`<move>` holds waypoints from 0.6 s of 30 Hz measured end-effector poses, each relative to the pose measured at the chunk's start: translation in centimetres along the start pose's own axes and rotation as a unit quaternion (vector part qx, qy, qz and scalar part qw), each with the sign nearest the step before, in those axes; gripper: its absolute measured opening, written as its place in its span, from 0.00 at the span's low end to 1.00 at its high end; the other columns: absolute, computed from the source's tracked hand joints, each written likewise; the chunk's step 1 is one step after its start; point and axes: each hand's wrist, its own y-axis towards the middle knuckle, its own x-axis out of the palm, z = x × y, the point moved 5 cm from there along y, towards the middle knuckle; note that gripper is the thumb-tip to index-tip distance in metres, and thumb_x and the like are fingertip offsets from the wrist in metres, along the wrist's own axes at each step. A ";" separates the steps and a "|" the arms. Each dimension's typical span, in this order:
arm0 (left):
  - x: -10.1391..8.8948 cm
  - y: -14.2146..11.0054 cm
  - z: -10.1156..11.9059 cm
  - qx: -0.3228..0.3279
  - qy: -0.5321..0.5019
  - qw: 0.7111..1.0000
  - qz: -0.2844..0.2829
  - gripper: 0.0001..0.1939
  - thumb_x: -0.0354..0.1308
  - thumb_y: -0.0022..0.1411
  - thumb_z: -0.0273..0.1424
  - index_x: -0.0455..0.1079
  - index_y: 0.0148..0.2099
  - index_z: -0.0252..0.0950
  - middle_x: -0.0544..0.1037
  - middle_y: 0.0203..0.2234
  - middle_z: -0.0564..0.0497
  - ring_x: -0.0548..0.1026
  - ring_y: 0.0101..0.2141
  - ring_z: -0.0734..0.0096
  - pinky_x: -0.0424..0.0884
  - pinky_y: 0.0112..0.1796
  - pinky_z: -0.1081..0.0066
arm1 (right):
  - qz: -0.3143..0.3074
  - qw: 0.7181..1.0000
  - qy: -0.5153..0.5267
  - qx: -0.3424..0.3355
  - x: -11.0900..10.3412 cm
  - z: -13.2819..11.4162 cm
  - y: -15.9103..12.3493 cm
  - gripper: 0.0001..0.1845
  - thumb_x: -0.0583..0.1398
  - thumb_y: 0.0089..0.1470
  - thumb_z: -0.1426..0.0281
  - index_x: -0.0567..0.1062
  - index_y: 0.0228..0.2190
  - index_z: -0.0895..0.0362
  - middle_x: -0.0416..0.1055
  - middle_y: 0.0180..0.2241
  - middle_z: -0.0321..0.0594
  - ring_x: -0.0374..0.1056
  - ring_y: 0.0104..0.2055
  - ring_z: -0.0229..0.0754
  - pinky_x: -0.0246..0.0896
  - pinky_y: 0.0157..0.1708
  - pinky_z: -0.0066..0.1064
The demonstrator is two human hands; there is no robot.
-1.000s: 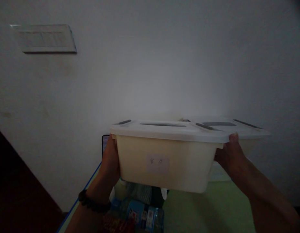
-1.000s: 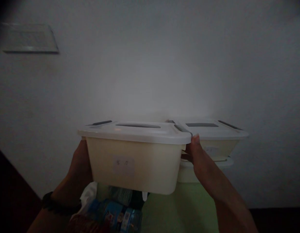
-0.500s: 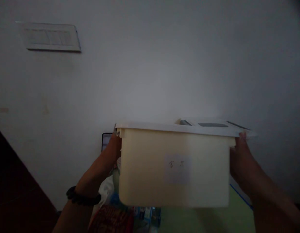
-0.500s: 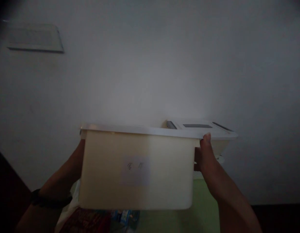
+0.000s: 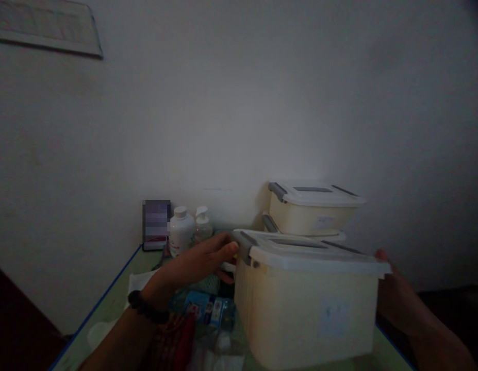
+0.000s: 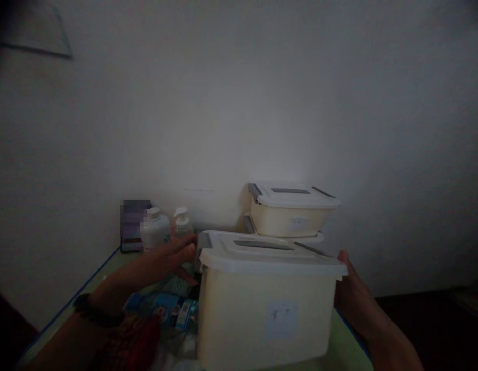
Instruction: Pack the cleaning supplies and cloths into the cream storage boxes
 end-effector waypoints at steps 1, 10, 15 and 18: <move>0.5 0.2 -0.2 -0.007 0.007 1.000 -0.024 0.14 0.56 0.58 0.43 0.71 0.39 0.38 0.75 0.37 0.48 0.75 0.40 0.61 0.77 0.30 0.69 | 0.004 1.000 0.010 -0.001 -0.5 0.4 -0.4 0.32 0.46 0.50 0.42 0.80 0.30 0.47 0.79 0.28 0.42 0.73 0.40 0.55 0.66 0.44 0.48; 0.2 1.1 -3.2 -0.102 0.055 0.993 0.024 0.26 0.62 0.52 0.39 0.66 0.54 0.42 0.77 0.43 0.44 0.78 0.33 0.60 0.75 0.24 0.68 | -0.060 0.995 -0.064 0.056 1.5 2.3 -1.6 0.22 0.60 0.50 0.55 0.76 0.44 0.51 0.75 0.44 0.42 0.71 0.46 0.55 0.65 0.46 0.50; -0.3 2.0 -2.7 -0.015 0.178 0.978 0.106 0.22 0.61 0.52 0.39 0.70 0.49 0.40 0.75 0.47 0.42 0.78 0.35 0.57 0.73 0.24 0.70 | 0.018 0.989 -0.140 0.034 0.7 0.9 0.1 0.25 0.63 0.47 0.54 0.74 0.47 0.49 0.68 0.53 0.40 0.61 0.57 0.53 0.54 0.56 0.49; 0.1 2.0 -2.4 -0.025 0.279 0.958 0.059 0.21 0.53 0.58 0.40 0.68 0.50 0.35 0.77 0.42 0.42 0.76 0.37 0.57 0.73 0.31 0.67 | -0.004 0.998 -0.054 0.035 1.1 1.4 1.6 0.20 0.61 0.48 0.53 0.78 0.38 0.54 0.76 0.42 0.43 0.69 0.49 0.53 0.58 0.53 0.46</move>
